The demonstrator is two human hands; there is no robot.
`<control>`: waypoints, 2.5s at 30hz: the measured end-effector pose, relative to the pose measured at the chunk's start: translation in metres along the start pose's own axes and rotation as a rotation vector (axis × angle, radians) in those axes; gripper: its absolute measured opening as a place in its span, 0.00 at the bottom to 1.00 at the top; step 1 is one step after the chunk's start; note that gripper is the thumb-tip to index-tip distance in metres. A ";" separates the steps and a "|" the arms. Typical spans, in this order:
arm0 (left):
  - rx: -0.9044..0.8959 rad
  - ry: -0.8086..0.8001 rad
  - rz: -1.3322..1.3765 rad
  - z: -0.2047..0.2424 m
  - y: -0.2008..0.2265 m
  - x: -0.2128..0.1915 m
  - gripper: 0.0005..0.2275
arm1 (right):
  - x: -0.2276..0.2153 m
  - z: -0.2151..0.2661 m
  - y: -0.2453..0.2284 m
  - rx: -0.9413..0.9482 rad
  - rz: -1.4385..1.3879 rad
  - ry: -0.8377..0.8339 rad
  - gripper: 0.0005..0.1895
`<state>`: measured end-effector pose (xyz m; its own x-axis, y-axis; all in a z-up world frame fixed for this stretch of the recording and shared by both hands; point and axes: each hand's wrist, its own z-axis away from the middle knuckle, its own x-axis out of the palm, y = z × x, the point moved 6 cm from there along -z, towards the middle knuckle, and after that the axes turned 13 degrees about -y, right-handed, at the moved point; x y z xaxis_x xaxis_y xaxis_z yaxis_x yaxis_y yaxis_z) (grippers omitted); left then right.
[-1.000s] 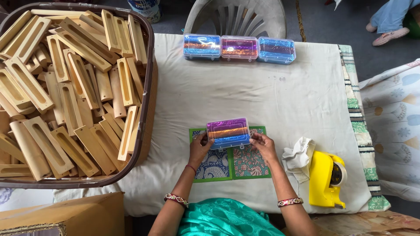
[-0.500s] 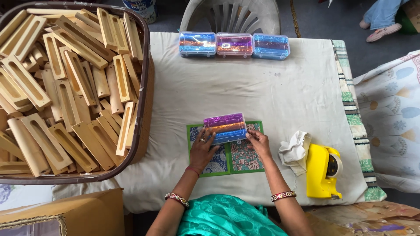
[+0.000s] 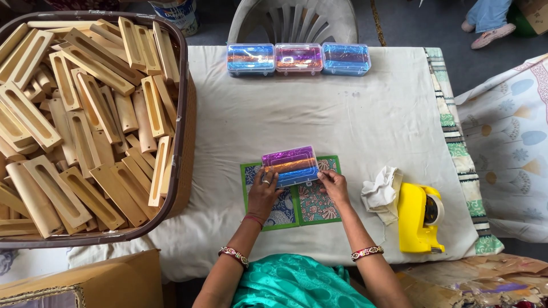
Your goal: Wrapping decorative wooden blocks with colorful foil and organizing them into clear plastic containers.
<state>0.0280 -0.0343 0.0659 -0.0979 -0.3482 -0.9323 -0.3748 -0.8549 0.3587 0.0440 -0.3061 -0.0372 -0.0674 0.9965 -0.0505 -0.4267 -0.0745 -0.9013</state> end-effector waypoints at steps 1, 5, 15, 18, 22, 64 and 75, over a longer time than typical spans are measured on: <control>0.011 -0.001 -0.032 -0.001 0.001 0.001 0.26 | 0.001 0.000 -0.002 0.004 0.008 0.000 0.16; 0.047 -0.005 -0.125 0.000 0.002 0.010 0.26 | 0.003 0.005 -0.009 0.010 0.037 -0.007 0.16; 0.052 -0.014 -0.158 -0.001 0.004 0.016 0.27 | 0.002 -0.001 -0.007 -0.070 0.101 0.052 0.17; 0.046 -0.021 -0.186 0.000 0.005 0.013 0.27 | 0.005 0.001 -0.009 -0.081 0.114 0.075 0.17; 0.015 -0.070 -0.070 -0.001 0.001 0.003 0.28 | 0.007 0.002 -0.013 -0.053 0.122 0.101 0.16; -0.575 0.225 0.963 0.027 -0.043 0.063 0.19 | 0.025 0.013 -0.005 -0.018 -0.085 0.043 0.20; -0.598 0.103 1.062 0.001 -0.015 0.038 0.18 | -0.035 -0.028 -0.005 0.090 -0.447 0.143 0.13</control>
<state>0.0293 -0.0343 0.0250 -0.0134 -0.9862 -0.1650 0.3322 -0.1600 0.9296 0.0742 -0.3397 -0.0430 0.2631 0.9265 0.2691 -0.4625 0.3660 -0.8075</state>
